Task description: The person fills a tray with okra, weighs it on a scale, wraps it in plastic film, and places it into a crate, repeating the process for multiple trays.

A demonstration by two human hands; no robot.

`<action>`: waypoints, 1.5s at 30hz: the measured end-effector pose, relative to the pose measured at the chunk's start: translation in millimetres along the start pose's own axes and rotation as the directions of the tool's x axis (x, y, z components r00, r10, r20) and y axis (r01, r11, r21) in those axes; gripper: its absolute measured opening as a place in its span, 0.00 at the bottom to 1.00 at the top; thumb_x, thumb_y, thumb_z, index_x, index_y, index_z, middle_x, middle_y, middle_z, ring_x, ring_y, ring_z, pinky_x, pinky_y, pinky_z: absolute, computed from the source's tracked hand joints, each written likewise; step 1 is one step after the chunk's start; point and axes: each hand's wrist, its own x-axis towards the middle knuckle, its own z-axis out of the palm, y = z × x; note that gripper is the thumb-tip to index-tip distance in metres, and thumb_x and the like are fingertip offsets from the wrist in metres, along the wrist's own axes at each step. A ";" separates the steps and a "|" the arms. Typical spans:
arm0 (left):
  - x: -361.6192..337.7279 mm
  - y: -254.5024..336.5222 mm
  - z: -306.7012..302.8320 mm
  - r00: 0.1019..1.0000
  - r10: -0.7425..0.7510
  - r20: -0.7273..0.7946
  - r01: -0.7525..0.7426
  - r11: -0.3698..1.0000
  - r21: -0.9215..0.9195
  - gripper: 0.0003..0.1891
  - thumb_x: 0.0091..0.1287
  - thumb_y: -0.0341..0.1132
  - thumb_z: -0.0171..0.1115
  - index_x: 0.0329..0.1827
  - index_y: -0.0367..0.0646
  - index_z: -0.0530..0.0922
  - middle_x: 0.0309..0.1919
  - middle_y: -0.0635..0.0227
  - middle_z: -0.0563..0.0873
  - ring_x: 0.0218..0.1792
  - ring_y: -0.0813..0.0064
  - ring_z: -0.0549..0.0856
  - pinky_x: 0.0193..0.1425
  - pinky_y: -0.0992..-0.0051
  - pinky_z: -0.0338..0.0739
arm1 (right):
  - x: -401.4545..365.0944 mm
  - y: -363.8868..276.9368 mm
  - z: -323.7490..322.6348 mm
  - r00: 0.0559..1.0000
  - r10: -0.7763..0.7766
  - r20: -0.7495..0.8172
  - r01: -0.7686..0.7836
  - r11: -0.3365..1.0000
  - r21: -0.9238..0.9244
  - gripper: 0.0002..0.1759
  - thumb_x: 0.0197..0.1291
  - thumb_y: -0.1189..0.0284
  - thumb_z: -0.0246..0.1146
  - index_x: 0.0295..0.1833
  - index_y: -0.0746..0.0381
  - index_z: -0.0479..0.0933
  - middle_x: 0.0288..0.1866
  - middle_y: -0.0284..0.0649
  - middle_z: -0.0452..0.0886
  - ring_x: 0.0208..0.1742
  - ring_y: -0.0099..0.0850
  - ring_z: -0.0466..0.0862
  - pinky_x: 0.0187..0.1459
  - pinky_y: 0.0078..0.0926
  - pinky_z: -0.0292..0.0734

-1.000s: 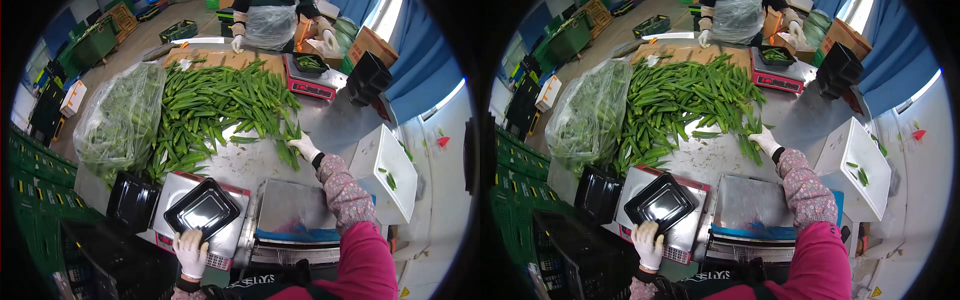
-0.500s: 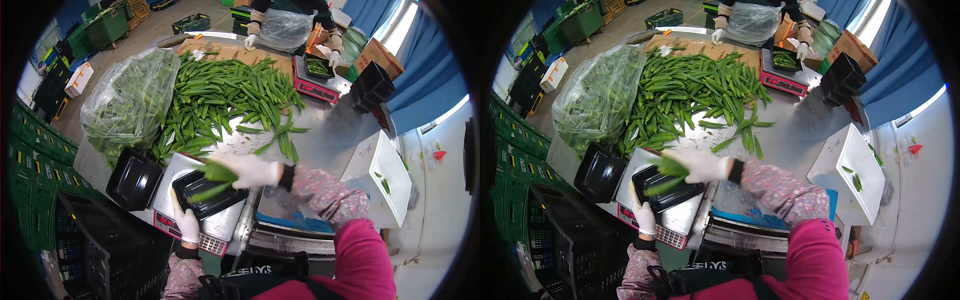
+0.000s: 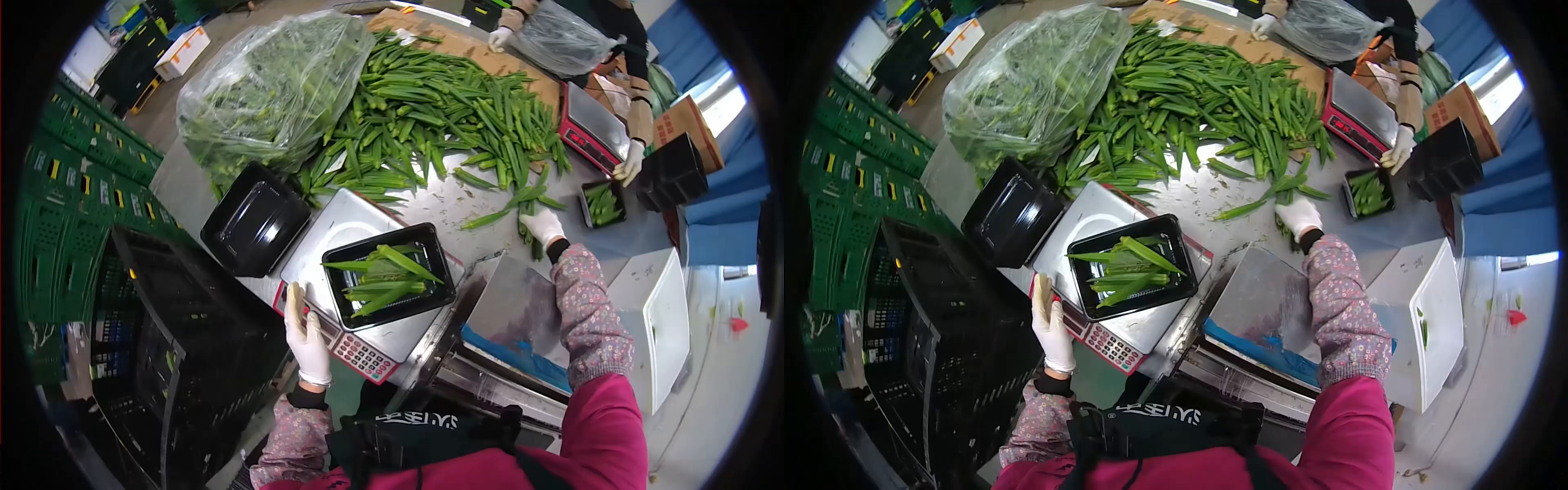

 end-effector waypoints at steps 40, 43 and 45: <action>-11.0 67.2 9.2 0.945 0.327 -0.025 -0.300 0.892 0.339 0.05 0.55 0.26 0.70 0.33 0.43 0.82 0.48 0.59 0.87 0.60 0.51 0.79 0.68 0.57 0.68 | -251.3 -214.6 -14.5 0.465 -0.885 -0.008 0.783 0.407 0.470 0.30 0.61 0.69 0.68 0.67 0.68 0.70 0.54 0.44 0.82 0.50 0.32 0.82 0.51 0.27 0.77; -42.7 72.0 30.0 0.939 0.329 0.095 -0.343 0.906 0.248 0.05 0.55 0.28 0.71 0.33 0.46 0.83 0.50 0.62 0.86 0.60 0.53 0.79 0.69 0.57 0.66 | -276.2 -189.4 1.9 0.632 -0.731 0.257 0.197 0.473 0.859 0.20 0.64 0.70 0.69 0.58 0.67 0.78 0.42 0.35 0.86 0.40 0.20 0.83 0.45 0.19 0.79; -60.7 77.2 41.4 0.909 0.372 0.189 -0.411 0.877 0.249 0.08 0.55 0.27 0.71 0.37 0.44 0.84 0.53 0.61 0.86 0.61 0.56 0.80 0.69 0.60 0.69 | -290.4 -166.7 -7.3 0.721 -0.614 0.322 0.058 0.516 0.855 0.17 0.65 0.71 0.67 0.56 0.67 0.79 0.41 0.34 0.86 0.37 0.20 0.83 0.42 0.18 0.78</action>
